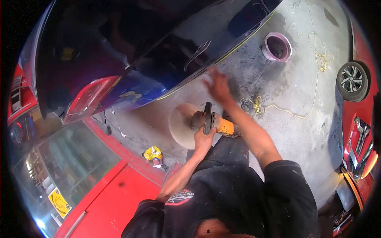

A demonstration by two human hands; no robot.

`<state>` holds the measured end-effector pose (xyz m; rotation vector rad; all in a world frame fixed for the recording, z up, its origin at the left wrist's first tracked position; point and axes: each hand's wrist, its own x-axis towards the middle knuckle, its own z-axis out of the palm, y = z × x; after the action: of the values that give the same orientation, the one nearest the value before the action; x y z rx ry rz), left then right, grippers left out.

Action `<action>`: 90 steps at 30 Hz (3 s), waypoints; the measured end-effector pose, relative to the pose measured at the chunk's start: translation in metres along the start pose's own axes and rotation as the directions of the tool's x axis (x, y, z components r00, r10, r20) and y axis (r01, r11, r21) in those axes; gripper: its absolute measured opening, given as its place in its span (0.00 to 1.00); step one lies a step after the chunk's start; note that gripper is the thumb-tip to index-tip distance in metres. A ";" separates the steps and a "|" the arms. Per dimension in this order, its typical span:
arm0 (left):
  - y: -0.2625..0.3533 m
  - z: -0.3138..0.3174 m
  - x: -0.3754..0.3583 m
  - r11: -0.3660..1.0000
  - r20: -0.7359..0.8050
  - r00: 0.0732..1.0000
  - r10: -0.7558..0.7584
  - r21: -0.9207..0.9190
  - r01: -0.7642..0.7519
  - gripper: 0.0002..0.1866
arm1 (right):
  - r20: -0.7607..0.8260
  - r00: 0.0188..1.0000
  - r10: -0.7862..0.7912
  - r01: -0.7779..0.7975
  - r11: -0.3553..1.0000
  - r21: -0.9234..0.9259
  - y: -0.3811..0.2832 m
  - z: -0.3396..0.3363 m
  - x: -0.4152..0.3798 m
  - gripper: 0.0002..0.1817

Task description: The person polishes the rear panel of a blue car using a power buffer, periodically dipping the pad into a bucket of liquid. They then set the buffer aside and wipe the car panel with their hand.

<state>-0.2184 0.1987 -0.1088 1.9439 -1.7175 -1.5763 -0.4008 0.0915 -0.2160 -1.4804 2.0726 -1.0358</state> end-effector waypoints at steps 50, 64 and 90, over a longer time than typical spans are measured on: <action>-0.058 -0.274 0.008 0.749 0.158 0.820 0.551 0.341 -0.569 0.13 | 0.147 0.821 0.551 -0.486 0.541 0.687 -0.205 0.200 -0.361 0.49; -0.049 -0.261 0.038 0.665 0.147 0.775 0.615 0.432 -0.610 0.09 | 0.157 0.792 0.590 -0.508 0.496 0.704 -0.209 0.234 -0.346 0.50; 0.166 -0.057 0.115 0.211 0.311 0.340 0.888 0.383 -0.899 0.16 | -0.075 0.713 0.697 -0.429 0.518 0.740 -0.085 0.057 -0.211 0.43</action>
<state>-0.3084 0.0207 -0.0434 0.5128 -2.6701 -0.6723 -0.2304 0.2525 -0.2110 -0.1721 1.8348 -1.6014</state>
